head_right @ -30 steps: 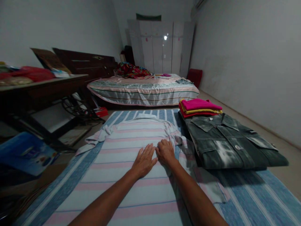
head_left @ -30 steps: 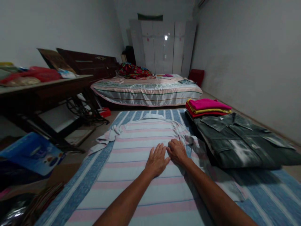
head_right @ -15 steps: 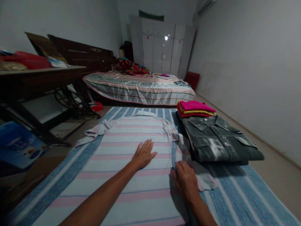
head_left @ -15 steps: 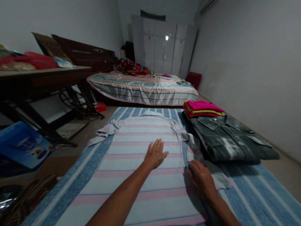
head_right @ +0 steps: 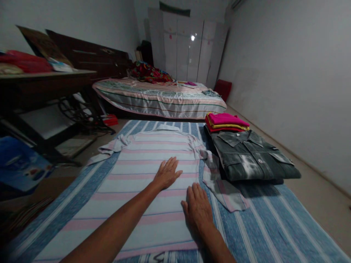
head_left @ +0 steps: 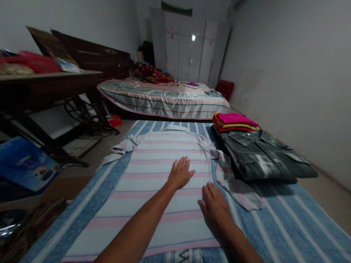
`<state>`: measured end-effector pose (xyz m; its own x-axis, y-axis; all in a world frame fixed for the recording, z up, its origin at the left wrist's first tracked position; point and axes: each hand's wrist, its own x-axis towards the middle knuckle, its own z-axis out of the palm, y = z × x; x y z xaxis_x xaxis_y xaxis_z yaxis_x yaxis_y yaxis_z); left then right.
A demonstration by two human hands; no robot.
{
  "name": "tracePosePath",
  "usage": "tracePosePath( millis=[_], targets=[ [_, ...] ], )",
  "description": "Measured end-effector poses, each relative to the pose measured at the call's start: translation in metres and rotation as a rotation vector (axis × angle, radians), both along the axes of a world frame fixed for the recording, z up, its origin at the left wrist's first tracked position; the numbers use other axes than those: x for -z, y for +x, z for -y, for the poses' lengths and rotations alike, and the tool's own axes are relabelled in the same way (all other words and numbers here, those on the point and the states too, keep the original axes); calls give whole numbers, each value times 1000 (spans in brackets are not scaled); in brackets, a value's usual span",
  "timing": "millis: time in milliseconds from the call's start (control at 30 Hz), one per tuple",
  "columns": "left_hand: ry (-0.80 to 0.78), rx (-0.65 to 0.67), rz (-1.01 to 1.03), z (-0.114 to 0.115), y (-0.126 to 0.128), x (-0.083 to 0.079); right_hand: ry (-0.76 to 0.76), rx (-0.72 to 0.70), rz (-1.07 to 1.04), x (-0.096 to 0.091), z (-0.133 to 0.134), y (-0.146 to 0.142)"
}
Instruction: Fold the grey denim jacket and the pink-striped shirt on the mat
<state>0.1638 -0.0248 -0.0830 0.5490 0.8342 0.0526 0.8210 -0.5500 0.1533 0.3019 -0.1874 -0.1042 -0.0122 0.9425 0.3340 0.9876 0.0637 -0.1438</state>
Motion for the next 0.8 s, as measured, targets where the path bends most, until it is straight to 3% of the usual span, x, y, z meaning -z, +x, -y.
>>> tracePosePath(
  millis=[200, 333, 433, 533, 667, 800],
  targets=[
    [-44, -6, 8, -1, 0, -5, -75, 79, 23, 4, 16, 1],
    [-35, -10, 15, 1, 8, -12, -17, 77, -10, 2, 17, 2],
    [28, 104, 47, 7, 24, -18, 24, 91, -87, -7, 10, 6],
    [41, 229, 76, 14, 47, -20, 15, 199, -123, -20, -4, 13],
    [20, 281, 106, 18, 69, -14, -147, 386, -61, -36, -24, 21],
    [17, 302, 118, 16, 74, -7, -328, 430, -56, -46, -38, 22]
  ],
)
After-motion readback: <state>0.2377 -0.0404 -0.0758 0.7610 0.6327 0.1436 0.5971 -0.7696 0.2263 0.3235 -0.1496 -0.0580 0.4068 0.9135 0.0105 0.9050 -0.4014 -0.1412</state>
